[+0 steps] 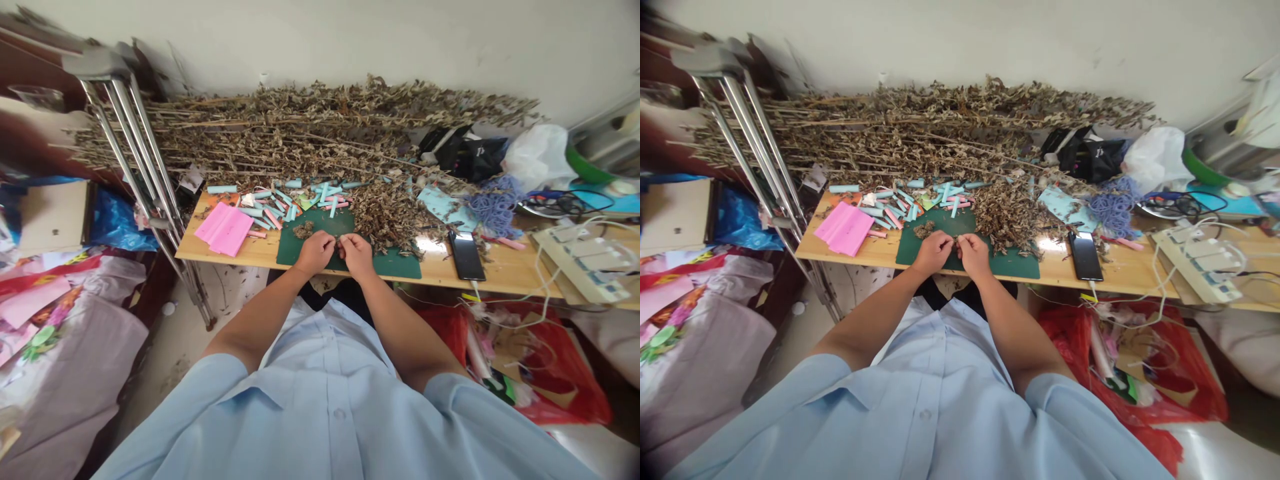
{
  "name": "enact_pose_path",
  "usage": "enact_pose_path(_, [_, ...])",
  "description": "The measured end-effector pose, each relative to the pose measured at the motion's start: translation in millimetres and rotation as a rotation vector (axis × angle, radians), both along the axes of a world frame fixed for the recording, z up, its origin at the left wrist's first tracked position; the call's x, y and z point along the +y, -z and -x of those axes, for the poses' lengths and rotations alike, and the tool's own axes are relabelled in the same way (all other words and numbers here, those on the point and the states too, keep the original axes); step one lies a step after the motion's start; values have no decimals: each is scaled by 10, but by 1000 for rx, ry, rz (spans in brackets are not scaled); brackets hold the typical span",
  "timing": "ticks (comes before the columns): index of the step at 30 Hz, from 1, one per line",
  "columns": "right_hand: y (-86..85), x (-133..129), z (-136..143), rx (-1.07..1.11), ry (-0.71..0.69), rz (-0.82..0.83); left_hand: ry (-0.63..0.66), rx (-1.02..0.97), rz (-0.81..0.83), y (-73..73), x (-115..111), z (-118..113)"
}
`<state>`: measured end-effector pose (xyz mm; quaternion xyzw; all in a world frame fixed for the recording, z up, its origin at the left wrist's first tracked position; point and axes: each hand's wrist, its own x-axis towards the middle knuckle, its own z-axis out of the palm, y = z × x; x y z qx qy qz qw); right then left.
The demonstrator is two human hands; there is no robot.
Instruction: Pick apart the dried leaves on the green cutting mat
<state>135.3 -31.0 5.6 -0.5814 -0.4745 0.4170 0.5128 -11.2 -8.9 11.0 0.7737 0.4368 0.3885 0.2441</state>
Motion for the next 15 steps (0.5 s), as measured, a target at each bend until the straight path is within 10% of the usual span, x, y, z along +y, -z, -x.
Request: enact_pose_path(15, [3, 25, -4, 57, 27, 24, 12, -57, 6, -12, -8, 4])
